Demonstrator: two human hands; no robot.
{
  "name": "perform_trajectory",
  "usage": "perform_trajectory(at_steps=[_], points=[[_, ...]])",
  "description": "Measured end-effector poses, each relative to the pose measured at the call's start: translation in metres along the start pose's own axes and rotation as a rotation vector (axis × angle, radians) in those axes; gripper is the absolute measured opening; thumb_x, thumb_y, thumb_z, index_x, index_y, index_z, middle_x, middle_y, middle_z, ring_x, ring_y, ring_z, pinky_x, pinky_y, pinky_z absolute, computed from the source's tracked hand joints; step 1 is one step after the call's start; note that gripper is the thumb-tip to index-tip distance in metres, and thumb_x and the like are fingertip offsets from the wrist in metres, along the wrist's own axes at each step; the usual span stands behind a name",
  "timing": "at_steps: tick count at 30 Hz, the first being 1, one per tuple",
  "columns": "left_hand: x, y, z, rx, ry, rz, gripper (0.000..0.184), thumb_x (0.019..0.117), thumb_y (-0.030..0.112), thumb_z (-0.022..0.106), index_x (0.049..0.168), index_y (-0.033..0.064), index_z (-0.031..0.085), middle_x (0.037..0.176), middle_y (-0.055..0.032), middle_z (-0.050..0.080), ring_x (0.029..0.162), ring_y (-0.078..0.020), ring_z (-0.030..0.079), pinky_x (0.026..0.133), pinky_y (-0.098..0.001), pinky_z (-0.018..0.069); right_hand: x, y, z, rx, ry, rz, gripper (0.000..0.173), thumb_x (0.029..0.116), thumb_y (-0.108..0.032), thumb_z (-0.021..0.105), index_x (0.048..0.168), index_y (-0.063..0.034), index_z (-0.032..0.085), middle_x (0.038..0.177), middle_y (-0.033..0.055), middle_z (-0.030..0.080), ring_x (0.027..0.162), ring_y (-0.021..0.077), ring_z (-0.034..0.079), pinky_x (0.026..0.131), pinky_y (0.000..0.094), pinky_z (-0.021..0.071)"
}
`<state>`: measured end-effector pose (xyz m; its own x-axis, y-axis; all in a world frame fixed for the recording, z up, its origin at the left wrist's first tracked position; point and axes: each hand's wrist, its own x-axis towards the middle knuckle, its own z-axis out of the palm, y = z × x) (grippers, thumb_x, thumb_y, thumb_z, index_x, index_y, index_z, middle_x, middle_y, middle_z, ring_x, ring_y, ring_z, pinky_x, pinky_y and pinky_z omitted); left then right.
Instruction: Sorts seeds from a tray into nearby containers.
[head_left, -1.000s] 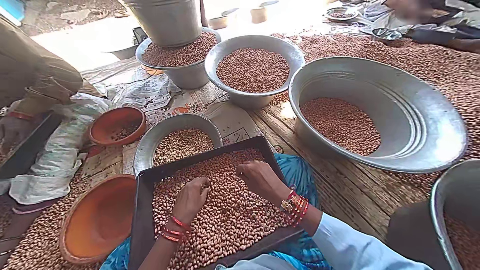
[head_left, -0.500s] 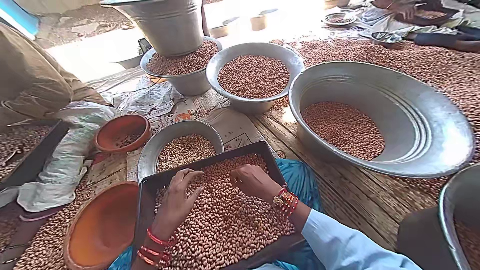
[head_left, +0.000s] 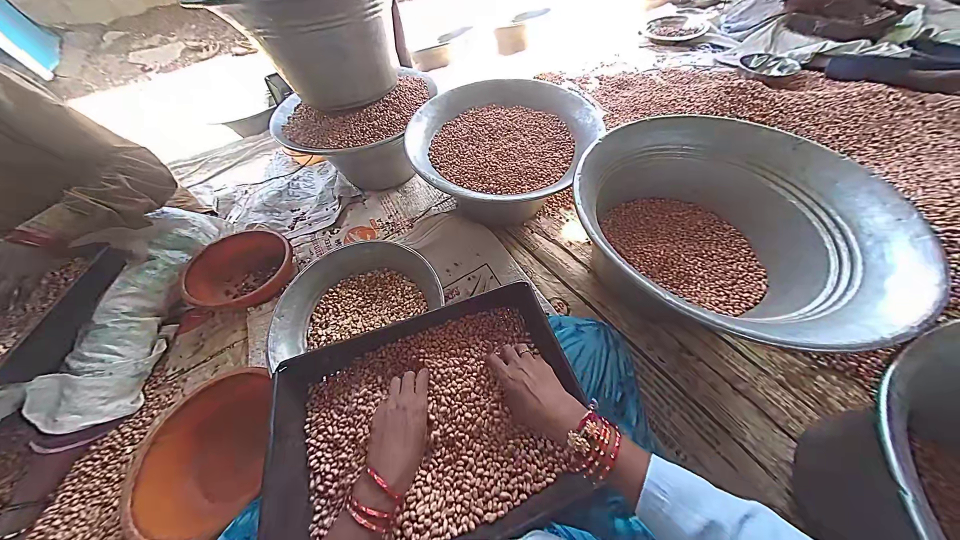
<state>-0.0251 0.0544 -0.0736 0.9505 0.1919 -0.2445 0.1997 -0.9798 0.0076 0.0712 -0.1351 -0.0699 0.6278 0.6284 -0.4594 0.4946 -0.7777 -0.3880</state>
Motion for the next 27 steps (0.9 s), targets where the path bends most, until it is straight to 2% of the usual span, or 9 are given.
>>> perform_trajectory(at_steps=[5,8,10,14,16,18,20,24,27], points=[[-0.035,0.05,0.012,-0.354,-0.297,0.091,0.085,0.0847,0.005,0.073,0.16,0.003,0.032,0.146,-0.0314,0.046,0.121,-0.0464,0.06,0.095,-0.053,0.0543,-0.038,-0.005,0.028,0.149,-0.192,-0.008,0.081,0.0883,-0.009,0.075,0.158,-0.0046,0.034,0.151,0.029,0.043,0.12,0.0485,0.059,0.091,0.0609,0.0531],[-0.038,0.052,0.026,-0.797,-0.291,0.104,0.081,0.0836,0.0,0.066,0.158,0.0019,0.034,0.149,-0.0291,0.045,0.131,-0.0422,0.054,0.107,-0.0528,0.0471,-0.043,0.002,0.03,0.374,-0.215,0.014,0.087,0.0854,-0.006,0.077,0.16,-0.0043,0.03,0.149,0.0282,0.046,0.127,0.0446,0.057,0.103,0.0587,0.0483],[-0.033,0.049,0.03,-1.23,-0.297,0.02,0.069,0.0904,-0.001,0.058,0.155,-0.0031,0.034,0.156,-0.0259,0.04,0.143,-0.0287,0.045,0.118,-0.0406,0.0374,-0.04,0.007,0.027,0.581,-0.172,-0.017,0.081,0.0874,-0.007,0.077,0.156,0.0007,0.034,0.145,0.0302,0.051,0.134,0.0419,0.053,0.111,0.0567,0.0417],[-0.022,0.041,-0.002,-1.712,-0.167,-0.246,0.054,0.0981,-0.007,0.052,0.15,-0.0044,0.037,0.127,-0.0146,0.062,0.101,-0.0117,0.067,0.085,-0.0272,0.0574,-0.03,0.002,0.011,0.89,0.02,-0.126,0.068,0.0965,-0.006,0.064,0.156,0.0054,0.034,0.149,0.0281,0.051,0.138,0.0314,0.052,0.116,0.0461,0.0386],[-0.016,0.025,-0.015,-1.697,-0.046,-0.112,0.054,0.0905,-0.015,0.046,0.143,-0.0024,0.046,0.124,-0.0074,0.066,0.095,-0.0087,0.07,0.078,-0.0246,0.06,-0.026,-0.002,-0.001,0.89,0.152,-0.216,0.05,0.099,-0.002,0.053,0.149,0.0037,0.046,0.137,0.0229,0.061,0.124,0.0245,0.061,0.106,0.0411,0.0472],[-0.012,0.006,-0.021,-1.47,0.11,0.098,0.056,0.0825,-0.009,0.046,0.136,0.0037,0.057,0.13,-0.002,0.066,0.105,-0.0056,0.067,0.085,-0.0212,0.0568,-0.022,-0.006,-0.01,0.88,0.295,-0.314,0.034,0.1007,-0.002,0.048,0.133,-0.0006,0.06,0.125,0.0145,0.065,0.107,0.0145,0.064,0.092,0.0318,0.0523],[-0.014,-0.006,-0.024,-1.128,0.308,0.222,0.048,0.086,-0.001,0.049,0.13,0.0067,0.064,0.133,-0.0032,0.065,0.113,-0.0054,0.064,0.091,-0.0212,0.0549,-0.021,-0.008,-0.018,0.869,0.393,-0.371,0.033,0.1002,-0.002,0.047,0.127,-0.0046,0.065,0.124,0.0092,0.065,0.096,0.0078,0.064,0.083,0.0257,0.0536],[-0.03,-0.01,-0.002,-0.632,0.469,0.378,0.028,0.0854,0.014,0.063,0.109,0.0163,0.079,0.133,-0.0183,0.065,0.128,-0.0397,0.059,0.105,-0.0528,0.0494,-0.029,-0.001,-0.027,0.739,0.456,-0.374,0.03,0.0995,-0.003,0.052,0.124,-0.0047,0.068,0.123,0.0116,0.067,0.101,0.0127,0.068,0.087,0.028,0.057],[-0.042,-0.002,0.029,-0.523,0.409,0.493,0.013,0.0823,0.025,0.071,0.089,0.0228,0.082,0.124,-0.0127,0.07,0.121,-0.0385,0.062,0.102,-0.0521,0.05,-0.039,0.011,-0.023,0.565,0.391,-0.288,0.021,0.1008,-0.008,0.056,0.114,-0.0042,0.072,0.107,0.01,0.074,0.094,0.0172,0.071,0.086,0.0357,0.0568]])
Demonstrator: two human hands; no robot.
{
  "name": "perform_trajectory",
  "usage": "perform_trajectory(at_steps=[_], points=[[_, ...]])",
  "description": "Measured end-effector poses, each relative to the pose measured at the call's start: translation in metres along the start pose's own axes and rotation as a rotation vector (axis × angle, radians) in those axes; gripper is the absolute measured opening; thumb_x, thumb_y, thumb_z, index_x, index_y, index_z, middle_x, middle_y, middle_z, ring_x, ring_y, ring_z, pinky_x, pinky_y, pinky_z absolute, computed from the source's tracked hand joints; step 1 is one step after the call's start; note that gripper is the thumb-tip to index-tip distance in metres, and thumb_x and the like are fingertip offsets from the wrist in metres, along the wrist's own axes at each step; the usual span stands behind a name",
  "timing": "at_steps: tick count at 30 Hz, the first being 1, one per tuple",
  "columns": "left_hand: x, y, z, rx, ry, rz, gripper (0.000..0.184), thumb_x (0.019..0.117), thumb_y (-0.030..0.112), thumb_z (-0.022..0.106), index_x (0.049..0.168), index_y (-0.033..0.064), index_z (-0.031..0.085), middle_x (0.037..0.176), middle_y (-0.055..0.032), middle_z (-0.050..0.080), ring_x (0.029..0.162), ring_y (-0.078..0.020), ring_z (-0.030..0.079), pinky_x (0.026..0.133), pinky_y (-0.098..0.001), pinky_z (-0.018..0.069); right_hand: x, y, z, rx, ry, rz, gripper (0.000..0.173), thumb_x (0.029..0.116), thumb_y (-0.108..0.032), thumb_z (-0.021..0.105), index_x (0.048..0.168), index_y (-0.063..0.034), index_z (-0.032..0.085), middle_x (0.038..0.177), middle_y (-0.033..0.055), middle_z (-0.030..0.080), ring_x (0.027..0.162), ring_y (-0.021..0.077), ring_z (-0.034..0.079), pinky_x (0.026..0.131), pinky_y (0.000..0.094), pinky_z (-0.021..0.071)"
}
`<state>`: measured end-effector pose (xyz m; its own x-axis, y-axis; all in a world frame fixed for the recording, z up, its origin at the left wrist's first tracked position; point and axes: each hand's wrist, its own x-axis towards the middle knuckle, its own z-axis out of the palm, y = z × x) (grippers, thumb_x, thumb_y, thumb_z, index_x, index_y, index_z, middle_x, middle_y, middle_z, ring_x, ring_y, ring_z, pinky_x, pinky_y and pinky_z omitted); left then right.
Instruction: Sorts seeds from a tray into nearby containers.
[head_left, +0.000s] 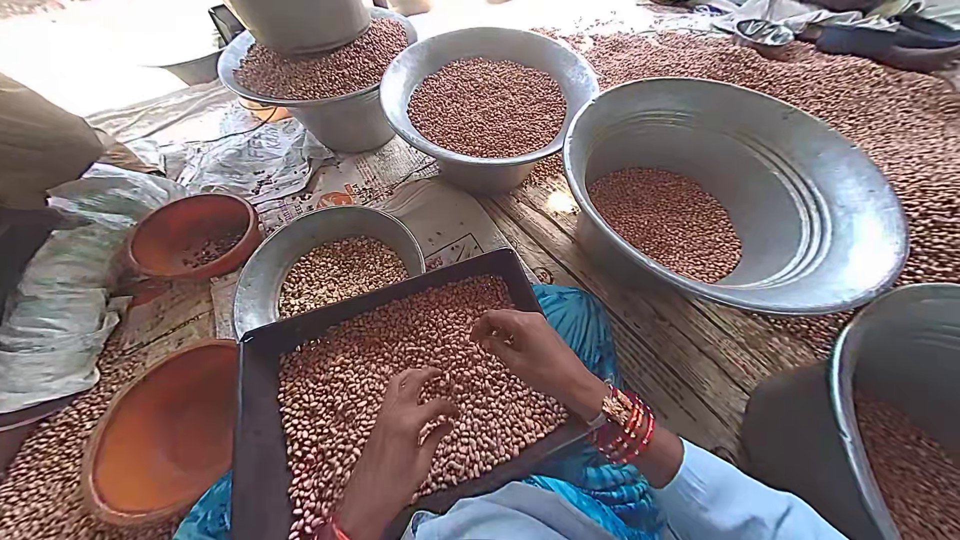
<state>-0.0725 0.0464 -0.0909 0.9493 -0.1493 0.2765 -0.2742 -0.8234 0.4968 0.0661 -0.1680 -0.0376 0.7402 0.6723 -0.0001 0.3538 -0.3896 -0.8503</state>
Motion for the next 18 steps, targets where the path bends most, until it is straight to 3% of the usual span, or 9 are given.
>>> perform_trajectory(at_steps=[2,5,8,13,16,18], points=[[-0.012,0.001,0.015,0.04,-0.053,0.012,0.007,0.0786,0.025,0.075,0.082,0.0231,0.081,0.119,-0.0106,0.072,0.117,-0.0387,0.063,0.095,-0.0533,0.053,-0.009,0.005,-0.001,-0.152,-0.115,0.08,0.02,0.1006,-0.011,0.058,0.11,-0.0052,0.074,0.096,0.0115,0.075,0.089,0.0249,0.072,0.082,0.0467,0.0553],[-0.019,0.003,0.027,0.101,-0.107,0.007,0.008,0.0779,0.026,0.077,0.083,0.0217,0.083,0.12,-0.013,0.072,0.116,-0.0435,0.063,0.09,-0.057,0.0537,-0.022,0.007,0.002,-0.35,-0.339,0.192,0.021,0.1019,-0.015,0.058,0.112,-0.0058,0.075,0.098,0.0174,0.074,0.094,0.0367,0.071,0.083,0.0573,0.0522],[-0.019,0.003,0.03,0.109,-0.129,0.028,0.007,0.0771,0.023,0.079,0.083,0.0211,0.082,0.119,-0.0152,0.072,0.115,-0.0453,0.064,0.088,-0.0579,0.0546,-0.031,0.008,0.013,-0.466,-0.467,0.234,0.021,0.1021,-0.016,0.059,0.114,-0.0055,0.073,0.101,0.0203,0.074,0.098,0.0414,0.07,0.082,0.0608,0.0514],[-0.016,0.005,0.029,0.114,-0.193,0.037,0.008,0.0754,0.022,0.08,0.083,0.0197,0.081,0.117,-0.0151,0.072,0.115,-0.0438,0.064,0.088,-0.0582,0.0546,-0.035,0.01,0.031,-0.552,-0.527,0.235,0.021,0.1025,-0.015,0.057,0.114,-0.003,0.07,0.099,0.0221,0.072,0.097,0.0428,0.069,0.079,0.0606,0.0507],[-0.013,-0.002,0.023,0.006,-0.185,-0.006,0.013,0.0759,0.025,0.073,0.084,0.0179,0.08,0.106,-0.0103,0.073,0.104,-0.0343,0.067,0.084,-0.0499,0.0562,-0.032,0.011,0.031,-0.534,-0.549,0.228,0.023,0.1026,-0.018,0.057,0.114,-0.0033,0.069,0.098,0.0219,0.072,0.097,0.0426,0.069,0.08,0.061,0.0501],[-0.005,-0.011,0.008,-0.22,-0.142,-0.157,0.02,0.0822,0.019,0.065,0.093,0.0065,0.076,0.1,-0.0091,0.073,0.096,-0.0217,0.07,0.085,-0.0379,0.058,-0.032,0.015,0.026,-0.416,-0.471,0.2,0.024,0.1005,-0.021,0.06,0.11,-0.0026,0.07,0.093,0.021,0.072,0.093,0.0413,0.069,0.079,0.061,0.0496]])
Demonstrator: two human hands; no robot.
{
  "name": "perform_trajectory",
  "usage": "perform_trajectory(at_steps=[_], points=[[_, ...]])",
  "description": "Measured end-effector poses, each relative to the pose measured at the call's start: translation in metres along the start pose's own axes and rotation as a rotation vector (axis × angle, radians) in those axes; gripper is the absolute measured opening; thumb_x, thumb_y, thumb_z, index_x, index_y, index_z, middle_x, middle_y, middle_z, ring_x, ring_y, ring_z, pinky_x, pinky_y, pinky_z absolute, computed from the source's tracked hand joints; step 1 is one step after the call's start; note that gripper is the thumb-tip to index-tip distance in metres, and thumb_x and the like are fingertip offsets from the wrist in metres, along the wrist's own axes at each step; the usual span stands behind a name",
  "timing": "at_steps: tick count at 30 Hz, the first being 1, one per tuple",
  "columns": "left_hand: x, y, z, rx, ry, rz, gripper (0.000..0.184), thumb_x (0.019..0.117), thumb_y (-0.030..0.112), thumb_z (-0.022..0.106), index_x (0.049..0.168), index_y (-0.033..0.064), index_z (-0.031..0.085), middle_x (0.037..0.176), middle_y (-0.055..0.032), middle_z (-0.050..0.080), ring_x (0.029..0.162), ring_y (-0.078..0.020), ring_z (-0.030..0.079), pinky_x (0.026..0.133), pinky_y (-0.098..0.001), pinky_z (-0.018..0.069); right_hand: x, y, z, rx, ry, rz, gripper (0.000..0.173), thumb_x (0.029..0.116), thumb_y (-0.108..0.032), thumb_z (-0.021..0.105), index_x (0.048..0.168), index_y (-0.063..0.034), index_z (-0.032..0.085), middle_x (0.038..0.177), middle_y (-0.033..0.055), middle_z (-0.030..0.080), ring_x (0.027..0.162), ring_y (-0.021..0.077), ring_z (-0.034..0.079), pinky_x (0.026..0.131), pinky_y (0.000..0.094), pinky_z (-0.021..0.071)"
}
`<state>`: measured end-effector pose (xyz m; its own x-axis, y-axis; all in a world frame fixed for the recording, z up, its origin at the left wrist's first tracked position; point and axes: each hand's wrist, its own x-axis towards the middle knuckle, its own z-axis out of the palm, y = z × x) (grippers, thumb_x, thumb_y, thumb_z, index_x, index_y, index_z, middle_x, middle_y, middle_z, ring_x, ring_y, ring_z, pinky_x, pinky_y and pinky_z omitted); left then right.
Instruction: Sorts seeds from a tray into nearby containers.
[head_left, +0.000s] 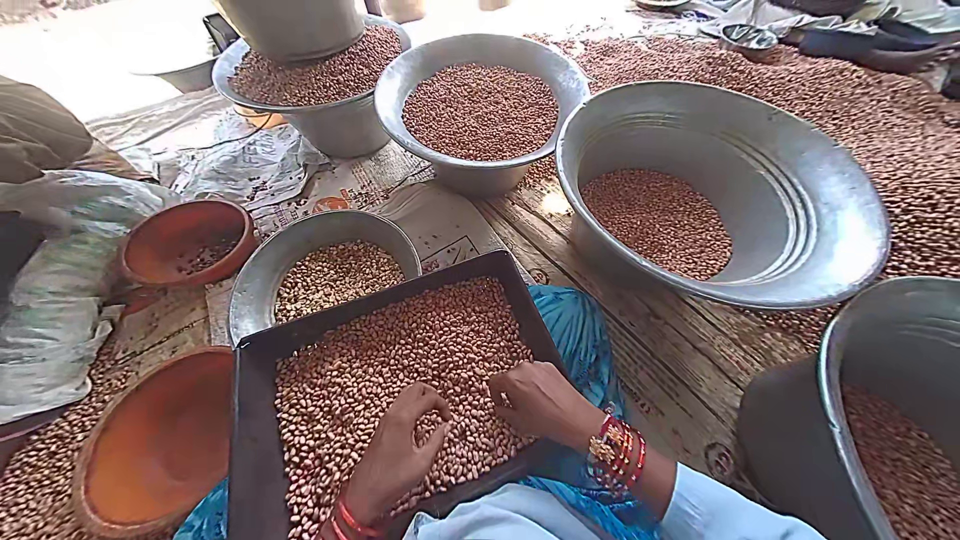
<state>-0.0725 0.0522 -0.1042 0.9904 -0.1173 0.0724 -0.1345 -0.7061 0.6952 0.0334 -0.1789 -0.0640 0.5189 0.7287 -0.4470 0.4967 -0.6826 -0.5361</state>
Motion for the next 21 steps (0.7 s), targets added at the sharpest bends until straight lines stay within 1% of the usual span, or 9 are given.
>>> perform_trajectory(at_steps=[1,4,7,10,13,15,18,19,21], points=[[0.004,-0.004,-0.01,-0.142,0.038,-0.074,0.024,0.0846,0.017,0.059,0.099,0.0015,0.071,0.098,-0.0075,0.071,0.089,-0.0146,0.07,0.081,-0.0306,0.0585,0.0,0.004,-0.001,0.096,0.079,-0.025,0.024,0.0987,-0.022,0.061,0.108,-0.0027,0.07,0.09,0.019,0.071,0.088,0.0386,0.069,0.076,0.0588,0.05],[0.019,-0.012,-0.034,-0.368,0.132,-0.239,0.032,0.082,0.012,0.05,0.112,0.0054,0.059,0.096,0.005,0.067,0.076,-0.0009,0.066,0.068,-0.019,0.0564,0.003,0.013,-0.009,0.446,0.277,-0.042,0.024,0.0938,-0.018,0.058,0.111,-0.0034,0.066,0.091,0.0102,0.07,0.081,0.0216,0.067,0.073,0.0433,0.0523],[0.031,-0.009,-0.03,-0.019,0.207,-0.195,0.023,0.0851,0.006,0.06,0.105,0.0013,0.071,0.087,-0.0052,0.066,0.066,-0.0094,0.056,0.062,-0.0277,0.0478,0.007,0.013,-0.019,0.57,0.365,0.007,0.017,0.0897,-0.01,0.055,0.103,-0.0046,0.065,0.083,0.0032,0.06,0.072,0.0115,0.055,0.066,0.0335,0.0439],[0.039,-0.011,-0.011,0.273,0.216,-0.057,0.018,0.0863,0.003,0.072,0.103,0.002,0.077,0.089,-0.018,0.07,0.07,-0.0313,0.068,0.066,-0.0479,0.0583,0.01,0.009,-0.022,0.361,0.341,0.012,0.018,0.0952,-0.013,0.055,0.105,-0.0045,0.069,0.081,0.0081,0.061,0.072,0.0209,0.057,0.067,0.0419,0.0467],[0.042,-0.013,0.001,0.371,0.173,-0.041,0.018,0.0853,0.003,0.075,0.103,0.0008,0.077,0.089,-0.0211,0.069,0.076,-0.038,0.071,0.067,-0.0531,0.0595,0.013,0.003,-0.015,0.174,0.273,0.007,0.022,0.0999,-0.013,0.058,0.114,-0.0033,0.072,0.105,0.0183,0.072,0.098,0.0347,0.07,0.085,0.0537,0.0533],[0.043,-0.011,0.001,0.391,0.136,-0.069,0.015,0.0868,0.004,0.075,0.101,-0.0003,0.077,0.09,-0.0213,0.069,0.077,-0.0387,0.071,0.068,-0.0534,0.0596,0.017,-0.001,-0.009,0.109,0.223,0.008,0.023,0.1019,-0.015,0.057,0.114,-0.0024,0.072,0.112,0.0196,0.072,0.107,0.0369,0.069,0.089,0.0555,0.0527],[0.043,-0.014,-0.01,0.308,0.068,-0.113,0.011,0.0883,0.005,0.075,0.097,-0.0002,0.077,0.091,-0.0206,0.072,0.084,-0.0383,0.073,0.076,-0.0548,0.059,0.023,-0.006,0.0,0.058,0.19,0.0,0.023,0.102,-0.015,0.058,0.113,-0.0008,0.071,0.111,0.022,0.071,0.104,0.0393,0.069,0.086,0.0561,0.053],[0.044,-0.015,-0.017,0.26,0.071,-0.135,0.01,0.0871,0.005,0.076,0.095,0.0006,0.078,0.089,-0.0184,0.074,0.081,-0.0345,0.073,0.077,-0.052,0.0589,0.025,-0.008,0.003,0.035,0.188,0.001,0.023,0.1022,-0.016,0.058,0.114,-0.0007,0.071,0.111,0.0226,0.07,0.102,0.04,0.069,0.084,0.0559,0.0535],[0.045,-0.02,-0.035,0.105,0.136,-0.249,0.008,0.0886,0.007,0.076,0.094,0.002,0.077,0.084,-0.0084,0.07,0.07,-0.0163,0.062,0.069,-0.0347,0.0521,0.029,-0.011,0.006,-0.002,0.17,0.011,0.024,0.1033,-0.015,0.056,0.117,-0.0003,0.069,0.111,0.0239,0.069,0.1,0.0416,0.07,0.081,0.0564,0.0542]])
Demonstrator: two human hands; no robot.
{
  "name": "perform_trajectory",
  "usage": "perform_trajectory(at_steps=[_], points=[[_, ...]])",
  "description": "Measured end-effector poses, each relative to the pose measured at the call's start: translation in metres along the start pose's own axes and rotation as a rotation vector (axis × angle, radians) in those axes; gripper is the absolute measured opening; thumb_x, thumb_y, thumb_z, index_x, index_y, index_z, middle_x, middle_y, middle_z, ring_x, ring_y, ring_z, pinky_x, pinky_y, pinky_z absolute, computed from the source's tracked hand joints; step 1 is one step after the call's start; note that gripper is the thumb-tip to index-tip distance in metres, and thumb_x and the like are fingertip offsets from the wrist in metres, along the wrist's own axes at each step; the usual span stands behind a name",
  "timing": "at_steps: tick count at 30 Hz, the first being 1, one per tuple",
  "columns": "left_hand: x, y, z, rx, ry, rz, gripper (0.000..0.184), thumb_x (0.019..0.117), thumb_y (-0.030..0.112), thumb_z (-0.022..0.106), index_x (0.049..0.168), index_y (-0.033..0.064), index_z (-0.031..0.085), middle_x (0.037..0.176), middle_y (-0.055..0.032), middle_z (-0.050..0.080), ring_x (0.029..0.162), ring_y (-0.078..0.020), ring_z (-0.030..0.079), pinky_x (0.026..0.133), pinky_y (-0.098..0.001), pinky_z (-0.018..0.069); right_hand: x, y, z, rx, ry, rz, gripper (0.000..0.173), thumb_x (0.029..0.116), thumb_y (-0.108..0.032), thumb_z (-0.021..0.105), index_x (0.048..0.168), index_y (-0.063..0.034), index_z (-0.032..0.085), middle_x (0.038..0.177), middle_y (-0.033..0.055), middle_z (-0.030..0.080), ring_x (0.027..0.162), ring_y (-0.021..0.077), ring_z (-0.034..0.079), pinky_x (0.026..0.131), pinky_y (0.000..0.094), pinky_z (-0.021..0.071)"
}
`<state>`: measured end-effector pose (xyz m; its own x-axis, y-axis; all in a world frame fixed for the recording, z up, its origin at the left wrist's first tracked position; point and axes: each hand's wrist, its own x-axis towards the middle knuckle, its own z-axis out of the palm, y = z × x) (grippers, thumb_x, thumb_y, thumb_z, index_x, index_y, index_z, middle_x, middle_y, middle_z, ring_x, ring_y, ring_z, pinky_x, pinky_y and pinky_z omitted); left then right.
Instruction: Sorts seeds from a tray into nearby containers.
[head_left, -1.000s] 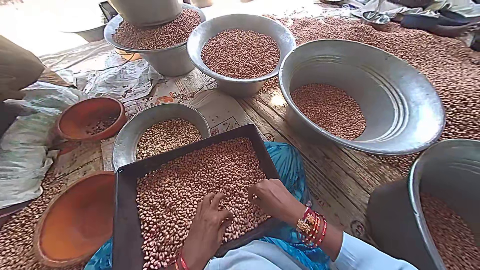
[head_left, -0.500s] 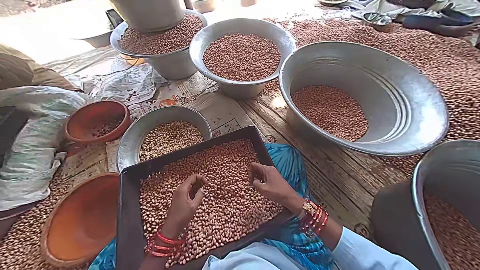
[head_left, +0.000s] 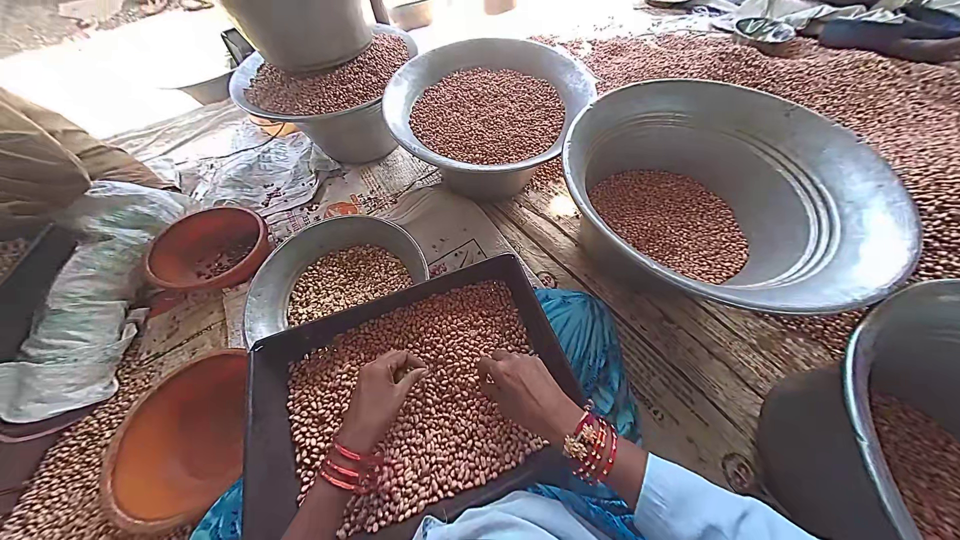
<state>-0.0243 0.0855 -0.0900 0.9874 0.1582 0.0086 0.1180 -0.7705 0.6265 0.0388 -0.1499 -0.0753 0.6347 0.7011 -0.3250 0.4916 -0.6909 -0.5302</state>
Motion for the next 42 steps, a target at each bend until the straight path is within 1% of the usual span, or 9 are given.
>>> perform_trajectory(at_steps=[5,14,21,25,28,34,36,38,42], points=[[0.012,-0.016,-0.034,-0.335,0.146,-0.162,0.016,0.0965,0.014,0.049,0.1,0.0029,0.06,0.074,0.0055,0.059,0.057,0.0017,0.056,0.056,-0.0152,0.0486,0.0,0.0,0.001,-0.009,-0.003,-0.007,0.023,0.1031,-0.011,0.055,0.118,0.0001,0.068,0.111,0.0241,0.069,0.099,0.0419,0.07,0.08,0.0562,0.0546],[0.023,-0.011,0.001,0.285,0.182,0.069,0.02,0.0908,0.006,0.074,0.109,-0.001,0.076,0.097,-0.0248,0.073,0.09,-0.0442,0.073,0.082,-0.0619,0.0562,-0.001,0.007,0.007,-0.016,0.017,-0.023,0.021,0.1028,-0.009,0.055,0.116,-0.0016,0.069,0.11,0.0239,0.069,0.098,0.0416,0.07,0.079,0.0559,0.0547],[0.027,-0.027,-0.031,-0.256,0.133,-0.168,0.02,0.0925,0.011,0.045,0.102,0.0044,0.061,0.071,0.0048,0.054,0.053,-0.0007,0.049,0.051,-0.0189,0.0434,0.0,0.006,-0.003,-0.026,-0.11,0.052,0.023,0.1038,-0.01,0.052,0.117,0.0017,0.066,0.113,0.0243,0.068,0.104,0.0422,0.068,0.084,0.0571,0.0531],[0.013,-0.008,-0.019,0.176,0.029,-0.121,0.017,0.0957,0.008,0.067,0.109,0.0032,0.076,0.094,-0.0166,0.074,0.083,-0.0329,0.07,0.079,-0.0543,0.0544,0.004,0.002,-0.017,-0.114,-0.282,0.046,0.02,0.1015,-0.01,0.054,0.109,0.0057,0.066,0.107,0.0264,0.068,0.107,0.0441,0.066,0.085,0.0597,0.0511],[0.009,-0.004,-0.006,0.356,-0.022,-0.085,0.025,0.0942,0.008,0.069,0.117,0.0,0.074,0.108,-0.0248,0.073,0.102,-0.0451,0.071,0.09,-0.0625,0.0539,0.015,-0.006,-0.037,-0.125,-0.3,-0.039,0.018,0.0999,-0.009,0.057,0.104,0.0059,0.067,0.104,0.0259,0.067,0.104,0.0441,0.066,0.083,0.0608,0.051],[0.026,0.001,-0.034,0.262,-0.143,-0.159,0.017,0.0957,0.01,0.067,0.109,0.0031,0.075,0.091,-0.0211,0.073,0.083,-0.0392,0.069,0.08,-0.0598,0.0528,0.031,-0.04,-0.085,0.201,0.795,-0.442,0.022,0.0997,-0.01,0.06,0.117,-0.0066,0.073,0.114,0.0117,0.074,0.091,0.0201,0.075,0.077,0.0334,0.0614],[0.032,-0.002,-0.056,0.258,0.138,-0.042,0.014,0.0923,0.005,0.069,0.104,-0.0009,0.074,0.089,-0.0226,0.069,0.08,-0.0388,0.067,0.076,-0.0586,0.0531,0.026,-0.035,-0.093,0.173,0.766,-0.418,0.022,0.1004,-0.012,0.059,0.116,-0.0068,0.073,0.11,0.0116,0.074,0.088,0.0212,0.074,0.076,0.0363,0.0605],[0.042,-0.007,-0.077,0.345,0.436,0.108,0.027,0.0879,0.002,0.067,0.114,-0.0015,0.071,0.12,-0.0317,0.064,0.114,-0.0499,0.062,0.097,-0.0618,0.0492,0.022,-0.019,-0.092,0.115,0.596,-0.331,0.021,0.0998,-0.013,0.057,0.113,-0.0066,0.073,0.106,0.0132,0.074,0.092,0.0269,0.073,0.079,0.0444,0.058],[0.059,-0.023,-0.074,0.412,0.484,0.4,0.027,0.0925,0.016,0.057,0.106,0.0064,0.078,0.148,-0.0329,0.05,0.144,-0.0578,0.035,0.118,-0.0711,0.023,0.007,0.011,-0.079,0.026,0.442,-0.133,0.021,0.0995,-0.012,0.057,0.111,-0.0045,0.073,0.098,0.0169,0.072,0.092,0.0346,0.071,0.078,0.0515,0.055]])
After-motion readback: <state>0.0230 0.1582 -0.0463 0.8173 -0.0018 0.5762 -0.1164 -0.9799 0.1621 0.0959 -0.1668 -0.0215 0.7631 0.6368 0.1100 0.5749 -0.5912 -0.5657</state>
